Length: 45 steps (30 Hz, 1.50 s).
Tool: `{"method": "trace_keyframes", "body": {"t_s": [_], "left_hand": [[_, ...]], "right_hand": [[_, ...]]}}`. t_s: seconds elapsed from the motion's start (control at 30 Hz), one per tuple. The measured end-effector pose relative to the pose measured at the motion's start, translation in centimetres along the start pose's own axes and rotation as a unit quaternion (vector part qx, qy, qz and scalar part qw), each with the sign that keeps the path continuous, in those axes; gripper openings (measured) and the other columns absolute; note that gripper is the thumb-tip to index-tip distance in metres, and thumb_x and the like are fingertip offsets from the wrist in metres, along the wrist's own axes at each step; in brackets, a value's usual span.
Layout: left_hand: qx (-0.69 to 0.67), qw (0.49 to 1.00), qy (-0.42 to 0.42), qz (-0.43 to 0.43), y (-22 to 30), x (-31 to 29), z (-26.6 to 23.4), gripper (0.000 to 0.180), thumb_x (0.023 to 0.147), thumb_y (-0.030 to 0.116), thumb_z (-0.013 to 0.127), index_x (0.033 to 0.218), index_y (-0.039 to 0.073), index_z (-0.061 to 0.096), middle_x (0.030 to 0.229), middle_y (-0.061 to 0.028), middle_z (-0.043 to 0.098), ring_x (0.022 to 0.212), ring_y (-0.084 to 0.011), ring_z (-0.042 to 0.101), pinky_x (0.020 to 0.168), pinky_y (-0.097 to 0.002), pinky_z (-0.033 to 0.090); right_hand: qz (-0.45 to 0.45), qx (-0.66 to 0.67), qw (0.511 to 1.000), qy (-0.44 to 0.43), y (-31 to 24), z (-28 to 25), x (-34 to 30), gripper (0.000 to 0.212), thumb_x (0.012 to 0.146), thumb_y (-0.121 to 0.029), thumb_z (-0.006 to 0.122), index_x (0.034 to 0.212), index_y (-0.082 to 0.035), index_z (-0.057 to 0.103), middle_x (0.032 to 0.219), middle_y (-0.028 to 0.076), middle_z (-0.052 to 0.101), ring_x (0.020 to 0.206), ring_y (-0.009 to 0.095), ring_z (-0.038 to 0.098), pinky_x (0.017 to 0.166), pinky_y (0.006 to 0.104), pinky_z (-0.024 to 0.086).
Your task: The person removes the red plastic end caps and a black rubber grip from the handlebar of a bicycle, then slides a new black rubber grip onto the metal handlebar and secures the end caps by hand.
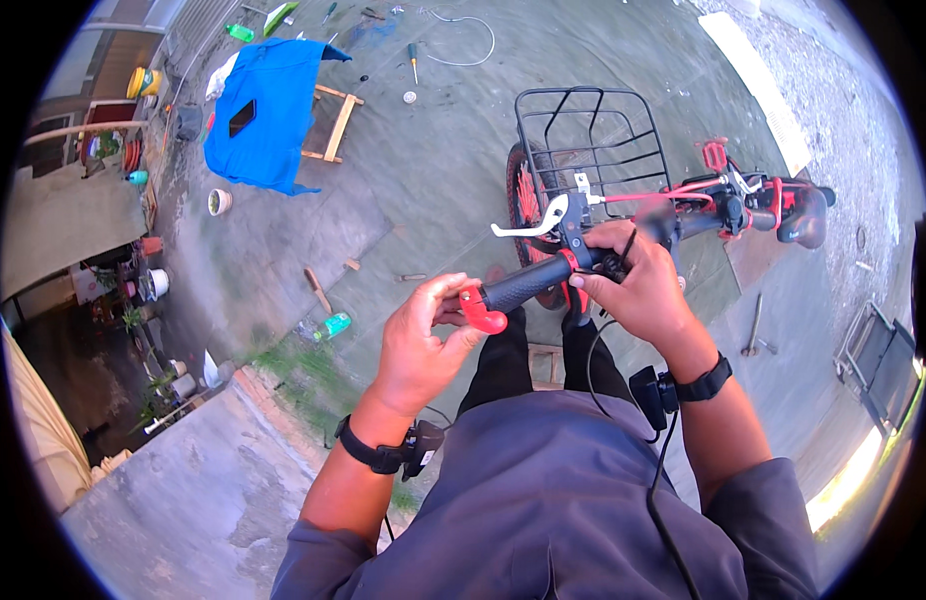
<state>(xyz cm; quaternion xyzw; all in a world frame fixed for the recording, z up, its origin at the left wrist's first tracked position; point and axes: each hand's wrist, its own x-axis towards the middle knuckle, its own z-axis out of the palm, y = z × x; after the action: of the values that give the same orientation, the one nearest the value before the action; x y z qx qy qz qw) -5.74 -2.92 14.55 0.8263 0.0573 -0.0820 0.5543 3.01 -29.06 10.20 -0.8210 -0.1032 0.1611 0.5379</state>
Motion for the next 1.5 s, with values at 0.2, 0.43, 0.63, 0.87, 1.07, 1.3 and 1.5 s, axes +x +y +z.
{"method": "trace_keyframes", "body": {"t_s": [0.2,0.43,0.63,0.87,1.07,1.3,1.5], "left_hand": [[0.039,0.996,0.005,0.077,-1.0,0.2,-0.1,0.048,0.082,0.006,0.08,0.123,0.002,0.056,0.111,-0.0147,0.068,0.096,-0.0228,0.071,0.081,-0.0329,0.059],[0.053,0.991,0.037,0.116,-1.3,0.6,0.1,0.045,0.08,0.02,0.082,0.115,0.002,0.06,0.097,-0.0117,0.068,0.079,-0.0235,0.07,0.067,-0.0323,0.056],[0.008,0.997,0.043,0.067,-1.4,0.6,0.3,0.046,0.08,0.027,0.084,0.11,0.0,0.061,0.085,-0.01,0.069,0.067,-0.0219,0.07,0.061,-0.0305,0.053],[-0.026,0.998,0.035,0.055,-1.8,0.8,0.3,0.045,0.08,0.028,0.084,0.106,0.001,0.06,0.077,-0.0085,0.068,0.064,-0.0204,0.07,0.058,-0.0305,0.052],[-0.046,0.999,-0.005,0.011,-1.7,1.0,-0.3,0.045,0.081,0.027,0.084,0.108,0.0,0.06,0.083,-0.0094,0.069,0.068,-0.0182,0.07,0.063,-0.0295,0.054],[-0.054,0.998,-0.011,-0.004,-1.0,0.9,-0.3,0.046,0.081,0.021,0.084,0.112,-0.003,0.059,0.09,-0.0115,0.069,0.077,-0.0165,0.072,0.069,-0.0285,0.058],[-0.076,0.996,0.02,0.03,-1.6,0.8,0.4,0.047,0.079,0.017,0.085,0.114,-0.001,0.059,0.092,-0.0097,0.067,0.075,-0.0178,0.07,0.067,-0.0278,0.057]], "right_hand": [[-0.004,-0.002,1.0,-0.002,-0.5,0.1,0.0,0.042,0.07,-0.001,0.083,0.107,0.0,0.063,0.109,0.01,0.064,0.098,0.021,0.065,0.084,0.0309,0.054],[-0.006,-0.011,1.0,-0.011,-0.1,0.0,-0.1,0.041,0.073,-0.004,0.081,0.11,-0.001,0.064,0.108,0.007,0.066,0.095,0.016,0.064,0.083,0.0304,0.052],[0.068,0.001,0.997,-0.048,-0.9,-0.4,0.0,0.043,0.077,-0.011,0.084,0.113,0.001,0.063,0.115,0.01,0.063,0.106,0.017,0.059,0.094,0.032,0.048],[0.076,0.009,0.996,-0.042,-1.1,-0.5,-0.1,0.044,0.078,-0.012,0.084,0.114,0.001,0.062,0.118,0.011,0.062,0.109,0.019,0.058,0.097,0.0328,0.045],[0.007,-0.01,1.0,-0.022,0.4,-0.1,0.1,0.044,0.075,-0.01,0.083,0.112,0.0,0.062,0.108,0.004,0.065,0.095,0.011,0.06,0.083,0.028,0.052],[0.034,0.032,0.998,-0.039,0.5,-0.2,-0.2,0.043,0.077,-0.008,0.083,0.113,0.0,0.061,0.115,0.005,0.061,0.102,0.014,0.058,0.089,0.0298,0.05],[0.057,0.039,0.996,-0.063,0.6,-0.5,0.0,0.041,0.08,-0.009,0.082,0.114,0.0,0.061,0.119,0.006,0.059,0.106,0.014,0.056,0.093,0.029,0.046]]}}
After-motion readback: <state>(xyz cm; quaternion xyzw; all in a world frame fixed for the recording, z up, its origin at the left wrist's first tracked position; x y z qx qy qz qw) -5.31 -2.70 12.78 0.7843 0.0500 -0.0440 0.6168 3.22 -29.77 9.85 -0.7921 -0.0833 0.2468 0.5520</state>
